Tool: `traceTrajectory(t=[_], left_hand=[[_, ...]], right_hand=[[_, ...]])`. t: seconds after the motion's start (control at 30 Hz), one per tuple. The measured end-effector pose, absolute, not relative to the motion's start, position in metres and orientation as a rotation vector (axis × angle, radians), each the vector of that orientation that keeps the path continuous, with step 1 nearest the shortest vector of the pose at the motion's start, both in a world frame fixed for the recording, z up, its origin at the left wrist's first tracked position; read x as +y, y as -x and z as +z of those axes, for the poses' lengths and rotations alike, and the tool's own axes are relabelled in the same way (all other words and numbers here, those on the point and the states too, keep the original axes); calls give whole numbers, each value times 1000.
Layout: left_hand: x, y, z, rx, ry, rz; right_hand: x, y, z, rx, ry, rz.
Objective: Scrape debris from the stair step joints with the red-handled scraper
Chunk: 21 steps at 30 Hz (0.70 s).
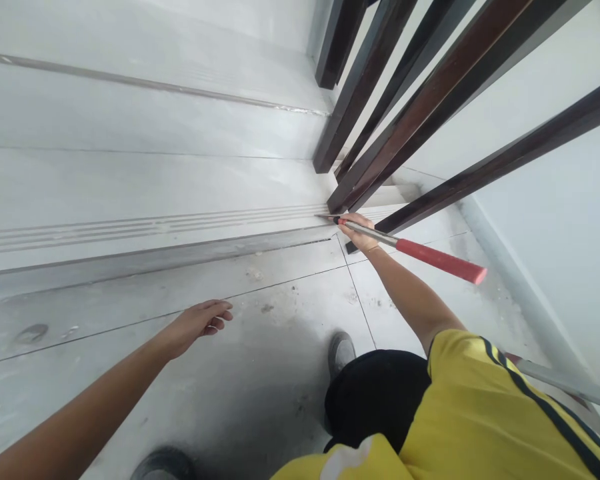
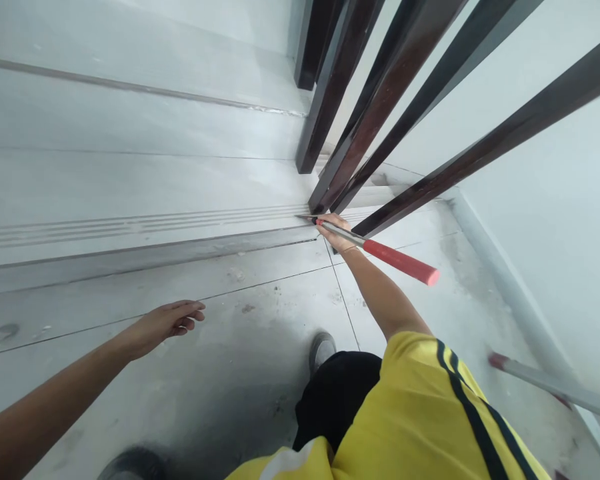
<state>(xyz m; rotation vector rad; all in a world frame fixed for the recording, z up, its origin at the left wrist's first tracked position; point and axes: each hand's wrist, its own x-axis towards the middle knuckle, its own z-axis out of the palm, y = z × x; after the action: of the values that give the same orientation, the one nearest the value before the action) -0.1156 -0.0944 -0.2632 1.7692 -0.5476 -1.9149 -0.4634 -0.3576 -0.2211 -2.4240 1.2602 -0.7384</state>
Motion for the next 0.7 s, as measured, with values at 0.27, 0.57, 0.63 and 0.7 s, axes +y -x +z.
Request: traceTrajectory(t=[0.27, 0.57, 0.63, 0.7], left_hand=[[-87, 112, -261, -565, -1781, -1870], [-91, 115, -256, -548, -1778, -1876], [-91, 114, -255, -553, -1748, -1895], [-90, 113, -256, -551, -1765, -1884]], right_hand=[[-352, 456, -222, 1291, 2451, -754], [-345, 447, -223, 1364, 2447, -706], [-341, 442, -223, 1374, 2446, -692], [-338, 437, -224, 1311, 2471, -674]])
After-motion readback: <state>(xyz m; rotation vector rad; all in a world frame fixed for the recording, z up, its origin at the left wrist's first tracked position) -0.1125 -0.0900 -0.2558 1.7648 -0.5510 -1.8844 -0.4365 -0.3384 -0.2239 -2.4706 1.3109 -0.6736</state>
